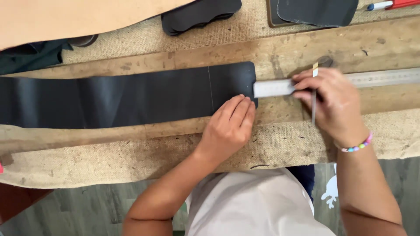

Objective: Measuring and marking a strip of leather using a ruler and a stylus

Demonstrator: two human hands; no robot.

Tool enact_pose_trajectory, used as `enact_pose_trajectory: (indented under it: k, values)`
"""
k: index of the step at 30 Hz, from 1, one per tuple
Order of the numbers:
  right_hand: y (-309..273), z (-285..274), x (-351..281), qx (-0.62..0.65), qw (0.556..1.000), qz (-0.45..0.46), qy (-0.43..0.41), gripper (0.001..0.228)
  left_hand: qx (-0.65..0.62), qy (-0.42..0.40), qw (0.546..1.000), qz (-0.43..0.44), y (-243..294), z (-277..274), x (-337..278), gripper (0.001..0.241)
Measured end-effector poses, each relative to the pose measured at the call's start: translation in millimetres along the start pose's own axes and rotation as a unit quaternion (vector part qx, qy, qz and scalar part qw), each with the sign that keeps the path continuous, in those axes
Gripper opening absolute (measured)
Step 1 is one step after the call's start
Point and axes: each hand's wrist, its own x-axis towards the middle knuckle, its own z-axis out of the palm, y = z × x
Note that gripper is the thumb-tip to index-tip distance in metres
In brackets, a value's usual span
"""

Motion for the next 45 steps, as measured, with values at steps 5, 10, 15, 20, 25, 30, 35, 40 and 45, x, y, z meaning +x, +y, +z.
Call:
enact_pose_trajectory:
  k: [5, 10, 15, 20, 25, 30, 35, 40, 45]
  values:
    - [-15, 3, 5, 0.031, 0.999, 0.005, 0.008, 0.018, 0.002, -0.034, 0.999, -0.038, 7, 0, -11, 0.021]
    - [-16, 4, 6, 0.036, 0.999, 0.014, 0.012, 0.017, 0.003, -0.059, 0.997, -0.057, 8, 3, -14, 0.033]
    - [-16, 4, 7, 0.040, 0.999, 0.030, 0.015, 0.020, 0.006, -0.071, 0.996, -0.059, 6, 3, -13, 0.036]
    - [-15, 3, 7, 0.035, 0.999, 0.032, 0.011, 0.020, 0.013, -0.079, 0.995, -0.060, 5, 3, -11, 0.036]
    - [-16, 4, 8, 0.043, 0.998, 0.032, 0.018, 0.019, 0.022, -0.076, 0.995, -0.058, 4, 3, -10, 0.036]
    - [-16, 5, 8, 0.041, 0.998, 0.043, 0.018, 0.017, 0.019, -0.085, 0.995, -0.056, 3, 5, -13, 0.036]
    - [-18, 3, 10, 0.043, 0.998, 0.043, 0.015, 0.017, 0.020, -0.085, 0.995, -0.054, 3, 3, -10, 0.036]
    - [-16, 3, 10, 0.055, 0.998, 0.042, 0.012, 0.018, 0.022, -0.084, 0.995, -0.055, 5, 3, -10, 0.035]
    - [-15, 3, 7, 0.055, 0.996, 0.072, 0.009, 0.020, 0.007, -0.083, 0.995, -0.055, 4, 2, -8, 0.036]
